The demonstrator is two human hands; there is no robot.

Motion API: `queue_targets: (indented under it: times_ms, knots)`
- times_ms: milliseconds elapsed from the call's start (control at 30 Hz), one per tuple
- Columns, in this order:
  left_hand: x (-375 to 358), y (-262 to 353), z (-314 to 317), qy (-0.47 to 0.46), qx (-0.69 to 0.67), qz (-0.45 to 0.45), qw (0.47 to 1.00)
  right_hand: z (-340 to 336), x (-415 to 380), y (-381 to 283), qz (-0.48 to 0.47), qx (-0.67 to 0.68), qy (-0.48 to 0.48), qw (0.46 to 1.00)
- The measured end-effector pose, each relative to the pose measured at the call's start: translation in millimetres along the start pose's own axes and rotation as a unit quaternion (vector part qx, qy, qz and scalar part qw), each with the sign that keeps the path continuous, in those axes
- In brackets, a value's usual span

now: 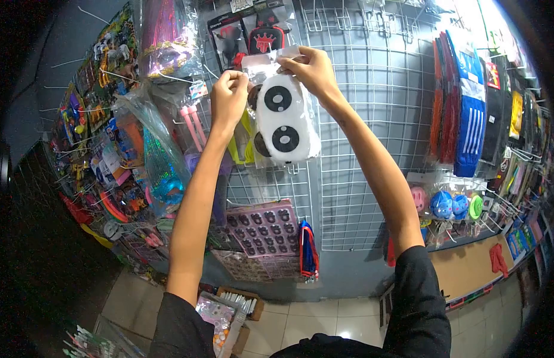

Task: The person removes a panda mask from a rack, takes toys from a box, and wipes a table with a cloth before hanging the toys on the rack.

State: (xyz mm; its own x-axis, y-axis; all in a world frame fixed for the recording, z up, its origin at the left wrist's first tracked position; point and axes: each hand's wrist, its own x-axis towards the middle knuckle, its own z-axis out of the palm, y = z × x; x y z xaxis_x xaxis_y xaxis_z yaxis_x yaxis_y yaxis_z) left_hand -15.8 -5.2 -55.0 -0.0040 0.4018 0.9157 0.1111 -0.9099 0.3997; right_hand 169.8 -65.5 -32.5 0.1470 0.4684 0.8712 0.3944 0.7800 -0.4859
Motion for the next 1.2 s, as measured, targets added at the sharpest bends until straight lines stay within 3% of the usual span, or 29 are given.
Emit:
queue_targets:
  times_ms: [167, 233, 300, 533, 633, 667, 800, 900, 1033, 1167, 1200]
  knots:
    - [7.3, 13.5, -6.1, -0.027, -0.116, -0.001, 0.993, -1.3, 9.2, -21.1, -0.087, 0.049, 0.022, 0.995]
    - [15.4, 13.9, -2.0, -0.02, -0.11, 0.003, 0.994, -2.0, 21.2, -17.7, -0.074, 0.03, 0.041, 0.996]
    - [20.6, 10.4, 0.9, 0.001, -0.093, 0.017, 0.996, -6.5, 25.3, -15.0, -0.015, -0.04, 0.03, 0.999]
    - [12.2, -7.5, -0.4, -0.041, 0.014, -0.032, 0.999, -6.4, 10.8, -0.6, 0.037, -0.042, 0.002, 0.998]
    - [6.2, -12.2, 2.2, -0.026, 0.094, -0.014, 0.995, -3.2, 16.6, 12.0, -0.005, -0.156, 0.021, 0.988]
    - [3.8, -20.3, 3.5, -0.013, 0.113, 0.042, 0.993, -4.2, 15.9, 16.3, -0.033, -0.2, 0.025, 0.979]
    - [-36.0, -16.9, 3.3, 0.004, 0.135, 0.071, 0.988, -7.2, 6.2, 27.1, -0.049, -0.272, 0.052, 0.96]
    - [-60.9, -24.2, 1.5, -0.126, -0.047, -0.059, 0.989, -15.1, -12.0, 35.6, -0.036, -0.316, 0.068, 0.945]
    - [-77.4, -27.9, 6.9, -0.197, -0.138, -0.102, 0.965, -31.3, -35.7, 19.9, 0.186, -0.223, -0.12, 0.949]
    - [-85.3, -44.4, 20.0, -0.161, -0.08, -0.063, 0.982, -38.3, -47.0, 26.9, 0.17, -0.267, -0.168, 0.934]
    - [-87.6, -23.8, 14.5, -0.143, -0.022, -0.079, 0.986, -38.2, -48.6, 30.9, 0.168, -0.256, -0.163, 0.938]
